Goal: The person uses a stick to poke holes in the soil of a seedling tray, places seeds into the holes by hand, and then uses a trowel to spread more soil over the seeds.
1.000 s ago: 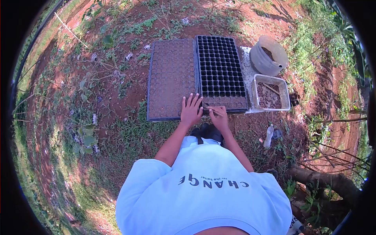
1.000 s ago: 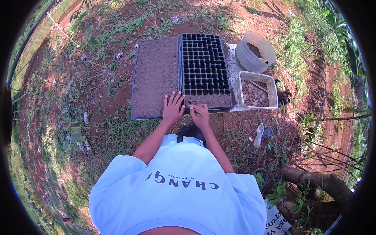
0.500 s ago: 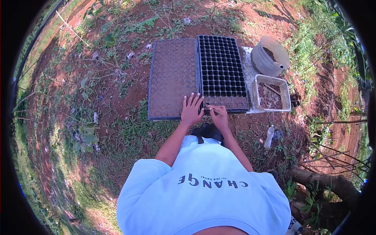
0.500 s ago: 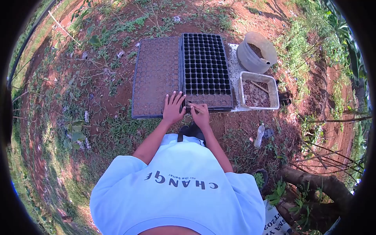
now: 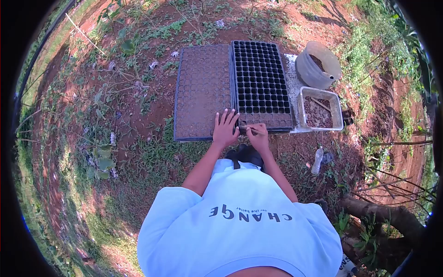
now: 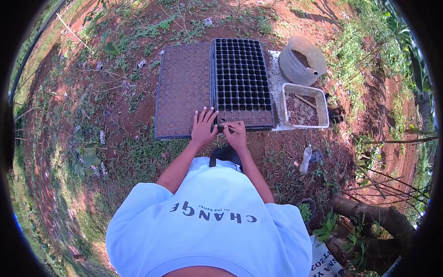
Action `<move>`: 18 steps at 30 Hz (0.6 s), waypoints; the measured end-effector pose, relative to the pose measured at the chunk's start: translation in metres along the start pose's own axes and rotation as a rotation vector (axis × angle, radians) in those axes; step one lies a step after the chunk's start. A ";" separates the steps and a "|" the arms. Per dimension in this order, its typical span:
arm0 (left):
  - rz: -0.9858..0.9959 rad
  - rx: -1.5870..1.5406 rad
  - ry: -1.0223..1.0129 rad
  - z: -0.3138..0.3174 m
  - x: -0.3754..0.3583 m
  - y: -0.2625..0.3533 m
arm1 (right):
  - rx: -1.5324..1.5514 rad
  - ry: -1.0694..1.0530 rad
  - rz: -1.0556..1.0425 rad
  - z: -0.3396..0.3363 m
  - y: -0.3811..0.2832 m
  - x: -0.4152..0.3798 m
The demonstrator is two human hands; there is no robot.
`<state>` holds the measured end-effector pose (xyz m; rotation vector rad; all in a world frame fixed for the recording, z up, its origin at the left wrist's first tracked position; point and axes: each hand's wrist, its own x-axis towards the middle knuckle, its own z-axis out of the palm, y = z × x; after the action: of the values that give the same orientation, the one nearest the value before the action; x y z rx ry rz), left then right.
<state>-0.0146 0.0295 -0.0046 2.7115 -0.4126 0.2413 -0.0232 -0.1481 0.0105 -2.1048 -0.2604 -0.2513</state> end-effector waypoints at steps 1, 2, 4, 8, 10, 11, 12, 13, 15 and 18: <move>0.001 -0.004 0.002 -0.001 0.000 0.000 | 0.003 0.007 0.017 -0.001 -0.001 0.000; 0.003 -0.008 0.005 -0.001 0.000 0.001 | 0.005 0.014 0.033 -0.002 -0.002 0.001; 0.004 -0.006 0.007 0.000 0.000 0.000 | -0.004 0.021 0.021 -0.002 -0.002 0.002; 0.003 -0.004 0.018 0.001 0.000 0.000 | -0.002 0.012 0.018 0.000 -0.002 0.002; 0.001 -0.002 0.015 0.001 0.000 0.001 | 0.000 0.018 0.001 0.000 0.000 0.001; -0.001 0.001 0.012 0.001 0.000 0.001 | 0.002 0.024 -0.016 0.000 0.001 0.001; -0.002 0.001 0.011 0.002 0.000 0.000 | 0.003 0.023 -0.015 -0.001 0.000 0.000; -0.007 -0.003 0.007 0.002 0.000 0.000 | -0.012 0.020 0.008 -0.003 0.000 0.000; -0.011 -0.007 0.001 0.002 0.000 0.000 | -0.027 0.017 0.033 -0.005 0.000 -0.001; -0.012 -0.006 0.004 0.002 0.001 0.001 | -0.016 -0.022 0.011 -0.007 0.001 -0.003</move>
<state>-0.0139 0.0276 -0.0056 2.7067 -0.3957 0.2416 -0.0265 -0.1545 0.0122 -2.1249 -0.2608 -0.2247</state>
